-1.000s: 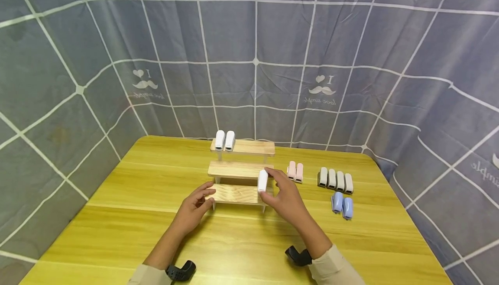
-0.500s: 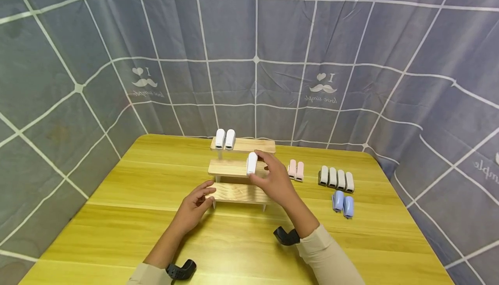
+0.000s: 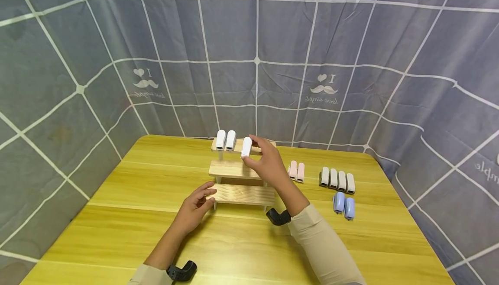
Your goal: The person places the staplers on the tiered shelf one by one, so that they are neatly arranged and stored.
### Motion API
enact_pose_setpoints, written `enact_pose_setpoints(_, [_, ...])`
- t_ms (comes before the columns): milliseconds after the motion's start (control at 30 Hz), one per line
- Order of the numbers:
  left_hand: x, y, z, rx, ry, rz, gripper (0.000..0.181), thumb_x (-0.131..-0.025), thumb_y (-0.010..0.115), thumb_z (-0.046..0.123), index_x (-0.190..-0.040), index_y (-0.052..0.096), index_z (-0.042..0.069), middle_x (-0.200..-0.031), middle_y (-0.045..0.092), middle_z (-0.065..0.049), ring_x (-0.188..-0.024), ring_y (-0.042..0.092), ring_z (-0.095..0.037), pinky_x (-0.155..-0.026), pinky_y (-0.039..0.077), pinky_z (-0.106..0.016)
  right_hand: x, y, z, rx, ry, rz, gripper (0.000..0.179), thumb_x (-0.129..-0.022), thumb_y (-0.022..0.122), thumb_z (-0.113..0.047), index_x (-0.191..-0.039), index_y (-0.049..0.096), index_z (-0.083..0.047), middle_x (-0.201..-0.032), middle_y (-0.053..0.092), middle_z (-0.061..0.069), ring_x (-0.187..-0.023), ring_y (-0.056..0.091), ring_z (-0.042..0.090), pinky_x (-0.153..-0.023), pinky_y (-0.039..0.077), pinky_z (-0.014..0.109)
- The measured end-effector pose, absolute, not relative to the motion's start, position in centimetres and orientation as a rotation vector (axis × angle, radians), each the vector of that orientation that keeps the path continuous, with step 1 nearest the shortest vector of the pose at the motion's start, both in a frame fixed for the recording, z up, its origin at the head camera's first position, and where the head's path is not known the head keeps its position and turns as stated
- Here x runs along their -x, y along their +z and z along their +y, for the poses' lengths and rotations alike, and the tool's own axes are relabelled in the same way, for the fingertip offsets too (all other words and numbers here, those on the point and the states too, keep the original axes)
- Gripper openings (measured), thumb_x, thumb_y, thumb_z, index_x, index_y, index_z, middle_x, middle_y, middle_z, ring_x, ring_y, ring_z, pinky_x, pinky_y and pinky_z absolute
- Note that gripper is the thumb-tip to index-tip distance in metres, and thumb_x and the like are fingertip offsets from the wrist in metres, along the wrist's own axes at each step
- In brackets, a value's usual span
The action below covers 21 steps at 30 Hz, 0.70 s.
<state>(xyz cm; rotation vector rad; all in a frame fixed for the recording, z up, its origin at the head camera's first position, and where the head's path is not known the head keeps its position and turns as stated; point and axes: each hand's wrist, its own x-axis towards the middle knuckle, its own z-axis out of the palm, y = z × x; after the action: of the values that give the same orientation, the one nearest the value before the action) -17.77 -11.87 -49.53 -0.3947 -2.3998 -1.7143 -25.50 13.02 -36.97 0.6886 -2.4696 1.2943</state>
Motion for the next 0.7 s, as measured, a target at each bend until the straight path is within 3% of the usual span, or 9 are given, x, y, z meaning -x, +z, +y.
enact_pose_setpoints(300, [17.8,-49.7,-11.8,0.42,-1.705,-2.397,0.027,-0.098,0.066,0.015,-0.122,0.068,0.006,-0.147,0.05,-0.008,-0.11,0.06,-0.023,-0.084,0.051,-0.03,27.5,-36.9,12.6,-0.68,1.358,-2.481,0.062,-0.087,0.077,-0.017,-0.143,0.052,-0.006,-0.13,0.059,0.01,-0.118,0.056,0.025,-0.089,0.05,0.044])
enact_pose_setpoints(700, [17.7,-49.4,-11.8,0.364,-1.735,-2.416,0.025,-0.097,0.066,0.011,-0.121,0.069,0.008,-0.147,0.05,-0.005,-0.112,0.06,-0.02,-0.085,0.051,-0.03,29.6,-37.2,12.1,-0.729,1.364,-2.56,0.065,-0.09,0.074,-0.019,-0.146,0.046,-0.006,-0.139,0.053,0.012,-0.126,0.054,0.028,-0.099,0.047,0.044])
